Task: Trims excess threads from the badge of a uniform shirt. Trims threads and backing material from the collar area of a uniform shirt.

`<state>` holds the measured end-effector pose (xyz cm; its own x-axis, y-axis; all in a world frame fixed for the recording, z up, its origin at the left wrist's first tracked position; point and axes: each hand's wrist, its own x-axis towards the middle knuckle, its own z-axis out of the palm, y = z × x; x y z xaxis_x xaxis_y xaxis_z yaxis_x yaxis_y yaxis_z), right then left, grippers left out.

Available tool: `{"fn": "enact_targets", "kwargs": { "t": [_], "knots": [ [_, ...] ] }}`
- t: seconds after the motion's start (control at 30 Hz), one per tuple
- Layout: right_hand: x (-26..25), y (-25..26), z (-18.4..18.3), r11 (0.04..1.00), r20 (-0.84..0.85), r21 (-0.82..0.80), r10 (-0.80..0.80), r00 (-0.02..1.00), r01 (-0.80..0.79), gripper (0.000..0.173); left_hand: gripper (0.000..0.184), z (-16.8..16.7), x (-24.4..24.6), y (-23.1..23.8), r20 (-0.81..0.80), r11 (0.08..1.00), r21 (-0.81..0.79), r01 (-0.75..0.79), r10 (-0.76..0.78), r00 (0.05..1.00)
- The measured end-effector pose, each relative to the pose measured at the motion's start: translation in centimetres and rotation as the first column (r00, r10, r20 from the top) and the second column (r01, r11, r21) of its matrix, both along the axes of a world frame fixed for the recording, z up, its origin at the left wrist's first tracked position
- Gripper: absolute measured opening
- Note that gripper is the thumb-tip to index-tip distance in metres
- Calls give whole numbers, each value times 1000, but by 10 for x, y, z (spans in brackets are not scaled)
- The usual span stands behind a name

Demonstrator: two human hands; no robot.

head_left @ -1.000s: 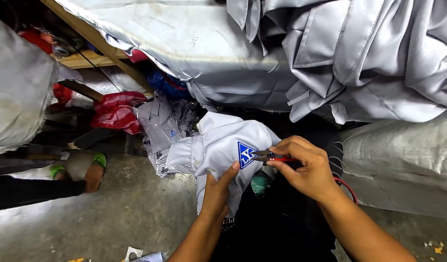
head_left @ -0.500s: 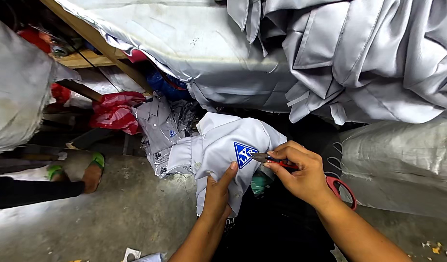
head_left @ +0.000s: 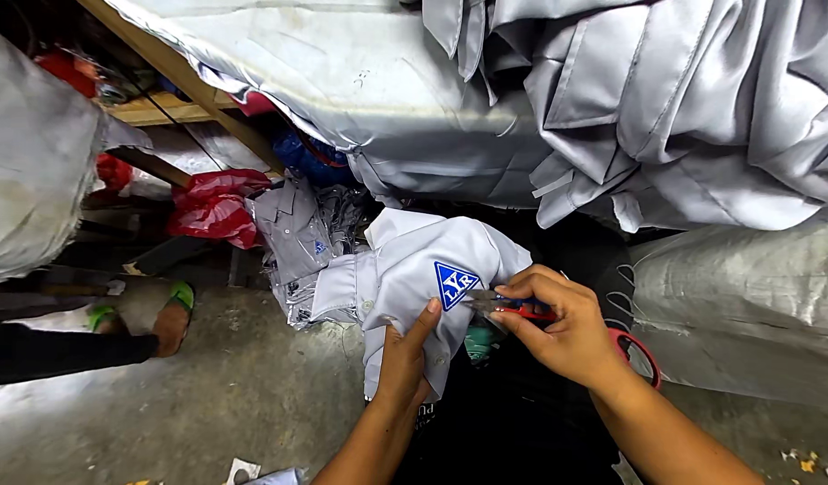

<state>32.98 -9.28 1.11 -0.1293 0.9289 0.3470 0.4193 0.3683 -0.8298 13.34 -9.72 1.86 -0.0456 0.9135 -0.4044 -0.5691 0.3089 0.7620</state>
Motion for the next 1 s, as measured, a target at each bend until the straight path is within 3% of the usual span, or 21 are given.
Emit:
{"fn": "enact_targets", "kwargs": {
  "t": [0.2,0.8,1.0],
  "knots": [
    [4,1,-1,999,21,-27,-18,1000,19,23,12,1,0,0,-25,1000,-11,13,-13,1000],
    [9,14,1,980,204,178,47,978,-84,16,14,4,-3,2,-66,999,5,40,-40,997],
    [11,15,3,987,166,110,101,981,-121,17,14,5,-4,3,-70,999,8,38,-38,997]
  ]
}}
